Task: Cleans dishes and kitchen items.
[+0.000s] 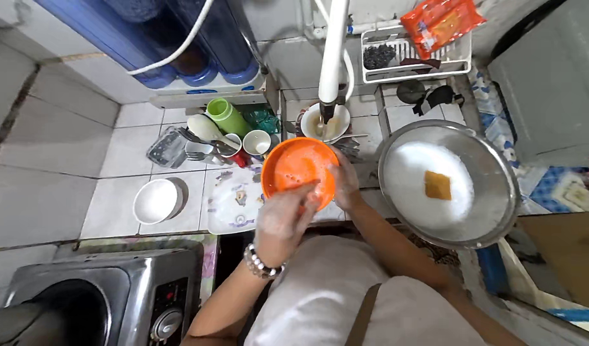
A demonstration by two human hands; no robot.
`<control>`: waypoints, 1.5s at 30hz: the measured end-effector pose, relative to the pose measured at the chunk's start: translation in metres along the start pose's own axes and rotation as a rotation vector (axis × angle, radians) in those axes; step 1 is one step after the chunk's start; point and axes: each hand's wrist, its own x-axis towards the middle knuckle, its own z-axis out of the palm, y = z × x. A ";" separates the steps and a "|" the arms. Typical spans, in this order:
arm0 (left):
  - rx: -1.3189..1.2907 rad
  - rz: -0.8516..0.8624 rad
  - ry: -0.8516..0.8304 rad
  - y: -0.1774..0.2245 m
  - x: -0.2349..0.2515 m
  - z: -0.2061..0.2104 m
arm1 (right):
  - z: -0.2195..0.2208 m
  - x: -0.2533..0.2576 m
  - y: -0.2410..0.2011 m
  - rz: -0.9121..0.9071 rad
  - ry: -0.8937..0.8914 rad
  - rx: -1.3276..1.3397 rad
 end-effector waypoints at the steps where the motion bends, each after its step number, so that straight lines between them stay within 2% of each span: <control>1: 0.050 0.001 0.137 -0.002 0.002 -0.004 | -0.002 0.000 -0.003 0.035 0.020 -0.003; 3: 0.077 -0.061 0.278 -0.010 0.006 -0.008 | -0.005 0.003 -0.001 0.099 0.055 0.009; 4: 0.049 -0.119 0.288 -0.013 0.007 -0.007 | -0.005 0.004 0.000 0.130 0.068 0.023; 7: -0.395 -0.466 0.198 -0.004 0.012 0.000 | 0.007 0.007 0.000 0.190 0.058 0.077; 8: -0.509 -0.572 0.253 0.003 0.015 0.006 | 0.012 0.008 0.001 0.209 0.030 0.082; 9: -0.549 -0.608 0.328 0.005 0.016 0.013 | 0.016 0.009 0.002 0.250 -0.012 0.079; 11: -0.478 -0.532 0.480 -0.005 0.017 0.029 | 0.025 0.015 0.003 0.372 -0.104 0.092; 13: -0.385 -0.449 0.556 -0.020 0.017 0.043 | 0.036 0.019 0.009 0.422 -0.176 0.138; 20: -0.107 -0.236 0.630 -0.049 0.023 0.075 | 0.048 0.038 0.041 0.101 -0.079 -0.039; 23: -0.081 -0.194 0.675 -0.064 0.023 0.075 | 0.042 0.045 0.037 0.107 -0.122 -0.095; 25: -0.027 -0.077 0.718 -0.077 0.017 0.075 | 0.043 0.046 0.031 0.168 -0.149 -0.027; 27: -0.031 0.068 0.735 -0.090 0.012 0.074 | 0.047 0.042 0.033 0.146 -0.183 0.032; 29: -0.054 0.209 0.737 -0.098 0.010 0.070 | 0.049 0.038 0.043 0.057 -0.233 -0.170; 31: -0.040 0.303 0.727 -0.105 0.008 0.060 | 0.044 0.038 0.067 -0.142 -0.273 -0.440; 32: -0.032 0.329 0.729 -0.109 0.009 0.053 | 0.040 0.039 0.079 -0.190 -0.265 -0.474; 33: -0.042 0.342 0.732 -0.112 0.010 0.045 | 0.034 0.040 0.082 -0.127 -0.265 -0.482; 34: -0.073 0.329 0.746 -0.115 0.010 0.037 | 0.026 0.042 0.078 0.031 -0.260 -0.488; 36: -0.202 0.217 0.817 -0.120 0.008 0.020 | 0.010 0.050 0.060 0.349 -0.257 -0.555; 37: -0.245 0.115 0.901 -0.121 0.005 0.013 | 0.002 0.057 0.060 0.404 -0.246 -0.582; 39: -0.093 -0.229 1.090 -0.121 0.000 -0.007 | -0.014 0.077 0.073 0.421 -0.220 -0.582; 41: 0.000 -0.611 1.132 -0.134 -0.006 -0.034 | -0.023 0.102 0.077 0.450 -0.255 -0.607; 43: -0.134 -0.918 1.132 -0.161 -0.022 -0.059 | -0.027 0.121 0.070 0.404 -0.282 -0.713; 45: -0.373 -1.094 1.137 -0.197 -0.045 -0.076 | -0.033 0.144 0.066 0.289 -0.299 -0.876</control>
